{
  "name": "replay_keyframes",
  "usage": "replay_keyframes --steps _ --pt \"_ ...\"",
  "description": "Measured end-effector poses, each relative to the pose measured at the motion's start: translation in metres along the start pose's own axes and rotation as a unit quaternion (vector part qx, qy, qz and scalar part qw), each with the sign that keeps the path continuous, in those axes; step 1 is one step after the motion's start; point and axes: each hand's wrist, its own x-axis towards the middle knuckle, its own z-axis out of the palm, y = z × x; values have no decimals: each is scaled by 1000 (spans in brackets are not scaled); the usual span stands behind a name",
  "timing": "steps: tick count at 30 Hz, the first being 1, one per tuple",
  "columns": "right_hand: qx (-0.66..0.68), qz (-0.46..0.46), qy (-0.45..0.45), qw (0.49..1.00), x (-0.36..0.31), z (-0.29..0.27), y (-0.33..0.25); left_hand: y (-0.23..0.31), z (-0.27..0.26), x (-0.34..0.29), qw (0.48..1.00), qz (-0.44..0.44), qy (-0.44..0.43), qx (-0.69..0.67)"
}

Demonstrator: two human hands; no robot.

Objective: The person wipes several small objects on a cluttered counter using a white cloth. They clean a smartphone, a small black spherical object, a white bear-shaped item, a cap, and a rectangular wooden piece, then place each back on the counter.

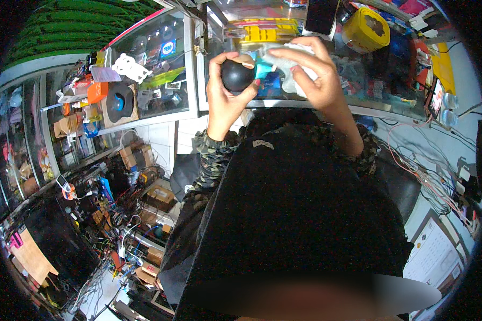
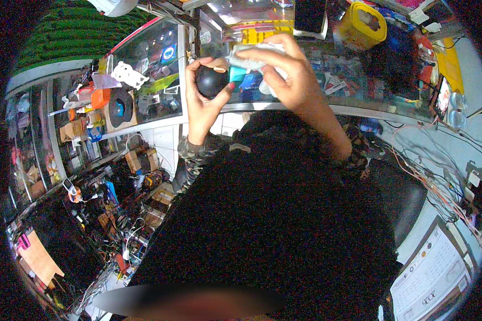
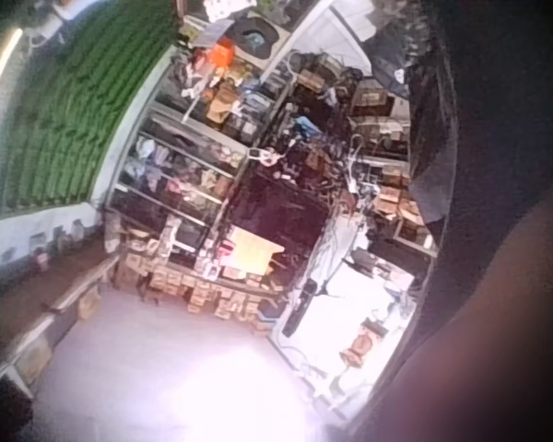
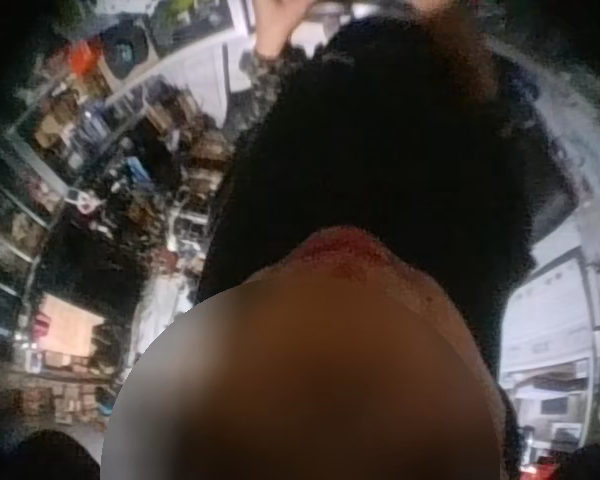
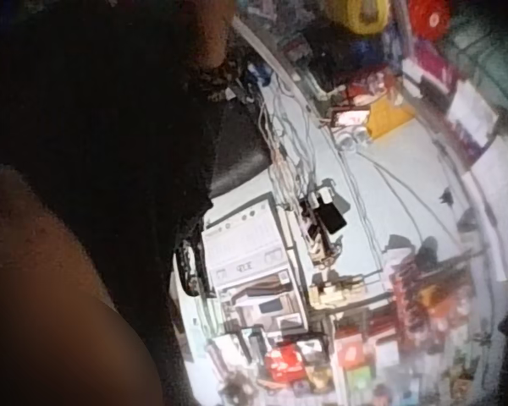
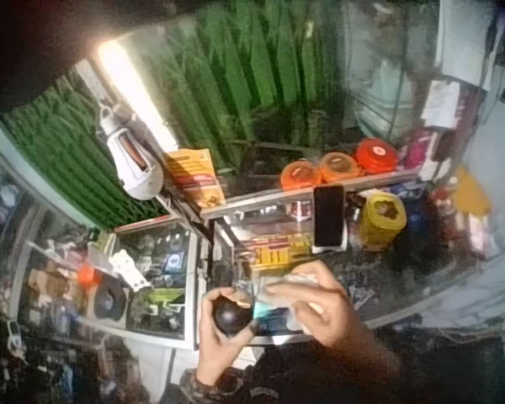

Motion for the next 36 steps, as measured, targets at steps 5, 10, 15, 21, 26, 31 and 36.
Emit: replay_keyframes --steps 5,10,15,21,26,31,36 --pt "-53 6 24 998 2 -5 -4 9 2 0 1000 -18 -12 -17" --pt "-45 19 20 999 5 -3 -11 13 3 0 999 -39 -6 -34" --pt "-50 28 33 998 8 -4 -8 12 0 1 998 -50 -4 -37" --pt "-38 43 14 998 9 -9 -3 9 0 3 999 -32 4 -37" --pt "-46 40 10 998 7 0 -11 7 3 6 999 36 11 25" --pt "-60 17 65 996 6 25 -12 11 7 8 999 27 23 11" --pt "-1 1 74 997 10 25 3 16 6 12 999 28 24 33"
